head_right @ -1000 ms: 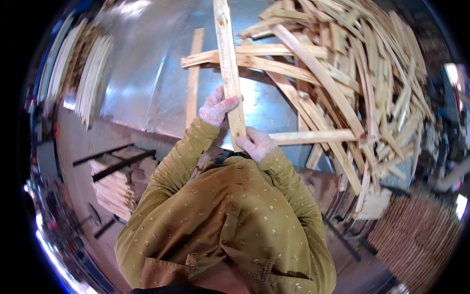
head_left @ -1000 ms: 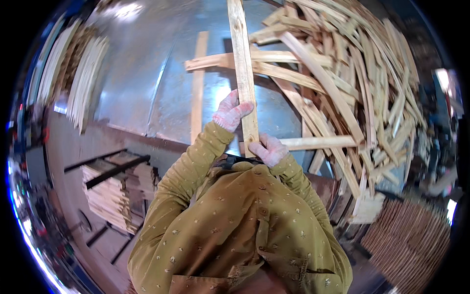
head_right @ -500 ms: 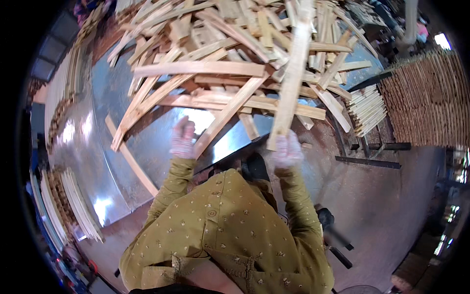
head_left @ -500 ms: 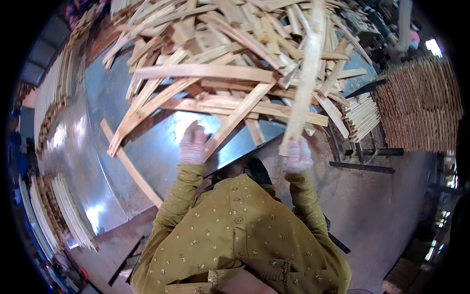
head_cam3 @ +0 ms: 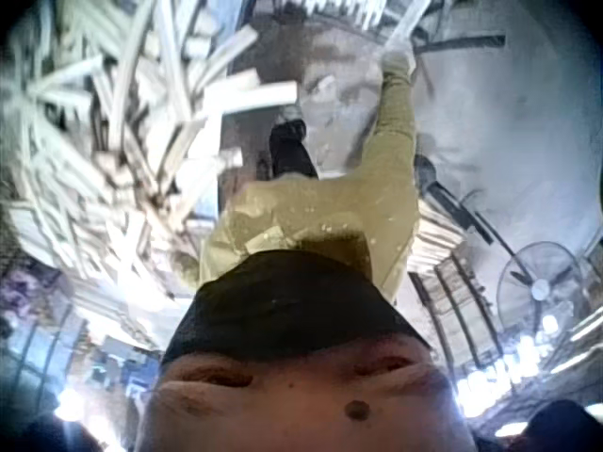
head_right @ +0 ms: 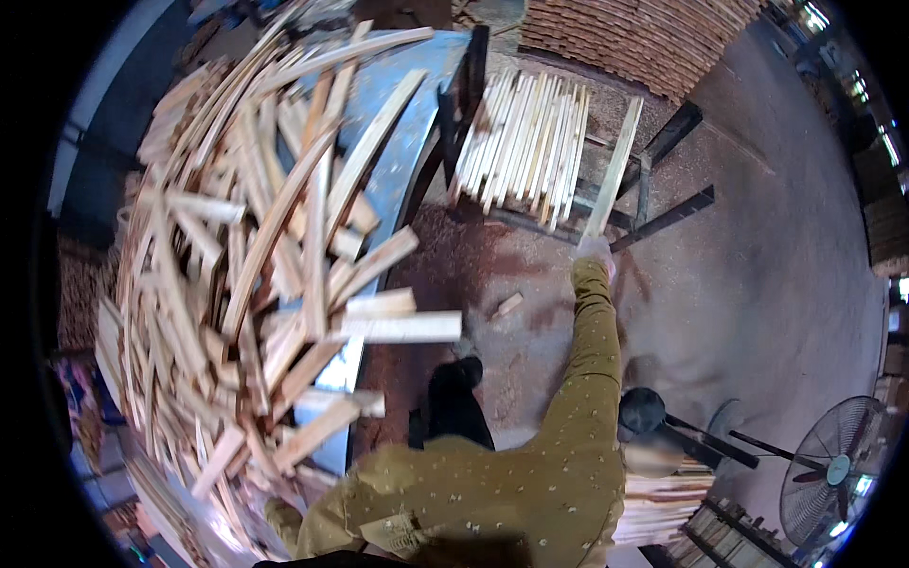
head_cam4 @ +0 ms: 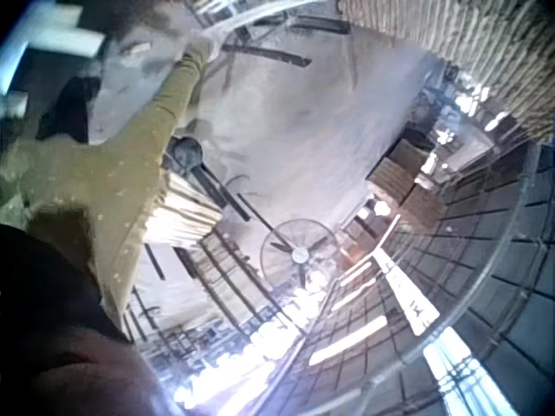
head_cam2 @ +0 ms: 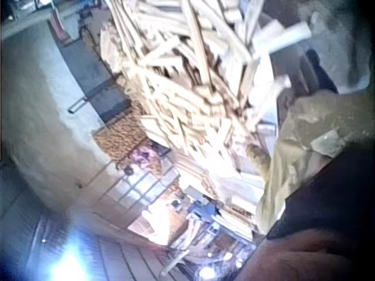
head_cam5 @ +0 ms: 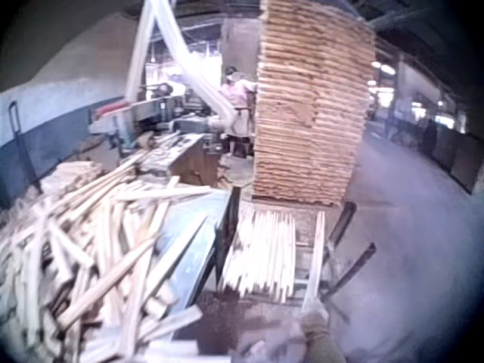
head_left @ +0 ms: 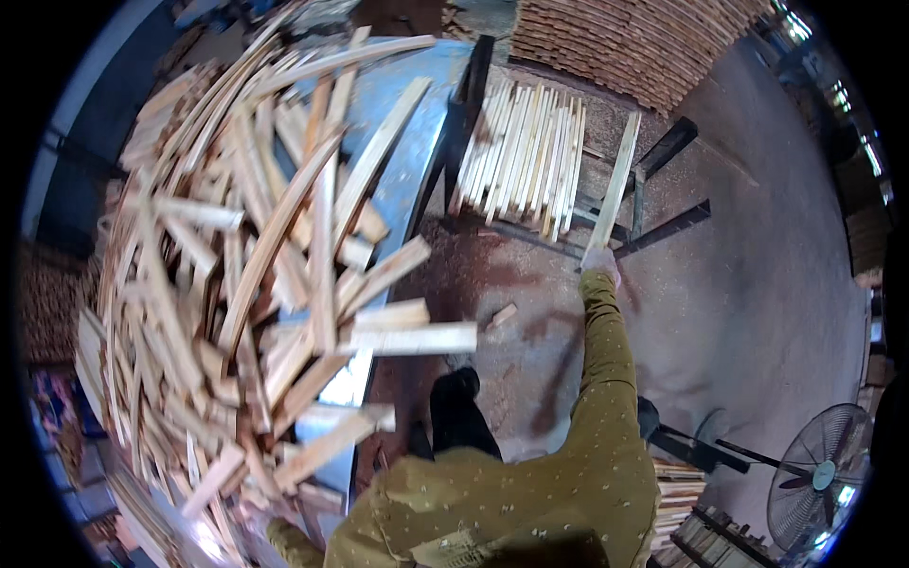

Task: The person sorts wooden planks on a metal table in a workshop. They pick up planks from a disorganized pile, inspect them, and place them into a neat stack on the left side of the table. The person handles the wood by hand, organizing the pieces into a uniform pile.

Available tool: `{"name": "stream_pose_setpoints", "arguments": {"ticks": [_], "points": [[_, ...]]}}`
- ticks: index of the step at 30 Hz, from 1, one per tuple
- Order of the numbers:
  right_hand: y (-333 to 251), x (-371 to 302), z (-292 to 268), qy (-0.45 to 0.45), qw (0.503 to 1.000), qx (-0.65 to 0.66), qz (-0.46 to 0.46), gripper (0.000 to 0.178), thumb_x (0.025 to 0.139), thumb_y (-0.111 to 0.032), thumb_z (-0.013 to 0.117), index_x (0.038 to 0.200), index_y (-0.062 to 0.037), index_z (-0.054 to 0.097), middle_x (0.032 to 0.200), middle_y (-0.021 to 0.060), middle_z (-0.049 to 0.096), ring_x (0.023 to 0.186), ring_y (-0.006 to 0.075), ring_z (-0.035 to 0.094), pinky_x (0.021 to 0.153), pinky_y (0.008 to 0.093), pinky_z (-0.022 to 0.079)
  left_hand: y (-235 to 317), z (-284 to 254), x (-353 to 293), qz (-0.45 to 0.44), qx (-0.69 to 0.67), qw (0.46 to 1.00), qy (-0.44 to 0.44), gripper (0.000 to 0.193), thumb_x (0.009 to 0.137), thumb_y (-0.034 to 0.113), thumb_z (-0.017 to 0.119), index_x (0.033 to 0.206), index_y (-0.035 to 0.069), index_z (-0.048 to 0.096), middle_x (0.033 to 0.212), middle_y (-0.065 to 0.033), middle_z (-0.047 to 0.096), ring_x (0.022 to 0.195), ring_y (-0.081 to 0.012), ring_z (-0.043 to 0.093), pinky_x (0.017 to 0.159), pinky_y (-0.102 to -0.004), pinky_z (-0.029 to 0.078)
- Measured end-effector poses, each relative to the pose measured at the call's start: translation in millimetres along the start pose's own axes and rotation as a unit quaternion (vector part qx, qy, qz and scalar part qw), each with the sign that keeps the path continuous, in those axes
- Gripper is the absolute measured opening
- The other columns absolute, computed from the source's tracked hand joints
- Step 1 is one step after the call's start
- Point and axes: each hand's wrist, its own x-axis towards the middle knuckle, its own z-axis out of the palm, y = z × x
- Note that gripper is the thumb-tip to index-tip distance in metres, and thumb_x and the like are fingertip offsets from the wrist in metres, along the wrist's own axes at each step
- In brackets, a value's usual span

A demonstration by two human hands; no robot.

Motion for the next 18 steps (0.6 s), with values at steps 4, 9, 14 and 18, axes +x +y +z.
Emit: {"name": "stream_pose_setpoints", "arguments": {"ticks": [4,9,14,18], "points": [[-3.8,110.7,36.4,-0.044,0.998,0.001,0.051,0.04,0.093,-0.033,0.05,0.127,-0.0131,0.062,0.123,0.0172,0.065,0.114,0.0387,0.062,0.09,0.0494,0.051,48.9,36.5,-5.3,0.028,0.059,0.997,-0.035,0.066,0.091,0.052,0.058,0.132,0.0,0.054,0.125,-0.0203,0.061,0.114,-0.0318,0.06,0.095,-0.0402,0.048],[-2.2,202.6,103.6,-0.055,0.992,0.019,0.113,0.043,0.094,-0.033,0.051,0.134,-0.0195,0.055,0.127,0.012,0.064,0.114,0.037,0.063,0.09,0.0514,0.05,106.8,65.1,8.3,0.037,0.103,0.989,-0.099,0.067,0.092,0.054,0.054,0.13,0.0,0.055,0.124,-0.0199,0.062,0.114,-0.0311,0.06,0.095,-0.0399,0.047],[-24.2,217.6,130.2,-0.056,0.997,0.001,0.046,0.052,0.091,-0.029,0.055,0.14,-0.0158,0.042,0.121,0.015,0.066,0.11,0.0369,0.064,0.088,0.0493,0.051,119.6,48.0,22.7,0.007,0.107,0.985,-0.138,0.068,0.093,0.057,0.049,0.129,-0.001,0.057,0.123,-0.0195,0.063,0.114,-0.0304,0.06,0.095,-0.0395,0.047],[-28.0,194.3,119.5,-0.059,0.992,-0.049,-0.104,0.055,0.091,-0.029,0.055,0.141,-0.0113,0.04,0.119,0.0179,0.066,0.107,0.036,0.064,0.088,0.0443,0.051,57.0,-8.9,31.1,-0.049,0.057,0.984,-0.159,0.07,0.094,0.059,0.046,0.128,-0.001,0.058,0.122,-0.0192,0.064,0.114,-0.0299,0.06,0.095,-0.0392,0.047]]}}
